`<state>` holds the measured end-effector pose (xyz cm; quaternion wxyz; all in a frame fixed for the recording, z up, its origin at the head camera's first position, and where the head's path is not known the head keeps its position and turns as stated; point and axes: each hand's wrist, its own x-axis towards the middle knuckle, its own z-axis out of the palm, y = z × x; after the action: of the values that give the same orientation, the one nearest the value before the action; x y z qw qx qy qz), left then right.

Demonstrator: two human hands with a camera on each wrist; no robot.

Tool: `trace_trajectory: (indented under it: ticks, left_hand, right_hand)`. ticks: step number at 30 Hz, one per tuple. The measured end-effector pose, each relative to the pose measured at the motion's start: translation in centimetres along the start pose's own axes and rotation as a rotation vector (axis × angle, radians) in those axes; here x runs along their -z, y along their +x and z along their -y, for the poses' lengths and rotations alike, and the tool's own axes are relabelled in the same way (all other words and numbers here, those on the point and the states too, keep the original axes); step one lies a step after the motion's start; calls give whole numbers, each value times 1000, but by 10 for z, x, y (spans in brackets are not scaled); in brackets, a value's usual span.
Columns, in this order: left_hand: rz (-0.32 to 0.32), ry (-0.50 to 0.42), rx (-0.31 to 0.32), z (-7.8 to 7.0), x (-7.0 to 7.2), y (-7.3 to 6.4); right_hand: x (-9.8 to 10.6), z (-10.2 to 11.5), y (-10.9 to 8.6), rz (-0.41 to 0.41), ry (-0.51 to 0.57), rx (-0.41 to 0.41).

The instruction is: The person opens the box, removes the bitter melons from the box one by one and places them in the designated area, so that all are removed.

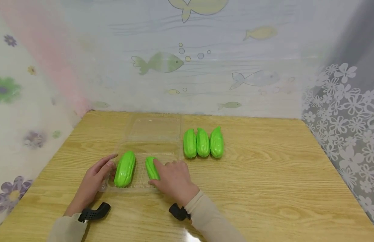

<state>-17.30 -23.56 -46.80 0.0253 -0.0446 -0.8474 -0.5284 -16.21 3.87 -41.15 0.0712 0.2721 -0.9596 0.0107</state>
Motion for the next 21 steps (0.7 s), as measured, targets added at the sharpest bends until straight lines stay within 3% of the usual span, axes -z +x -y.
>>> trace_trajectory:
  ticks: [8, 15, 21]
  left_hand:
    - [4, 1, -7, 1, 0, 1]
    - [7, -3, -4, 0, 1, 1]
    - [10, 13, 7, 0, 0, 1]
  right_hand:
    - [1, -3, 2, 21, 53, -10]
    - [7, -10, 6, 164, 251, -62]
    - [13, -17, 5, 192, 381, -85]
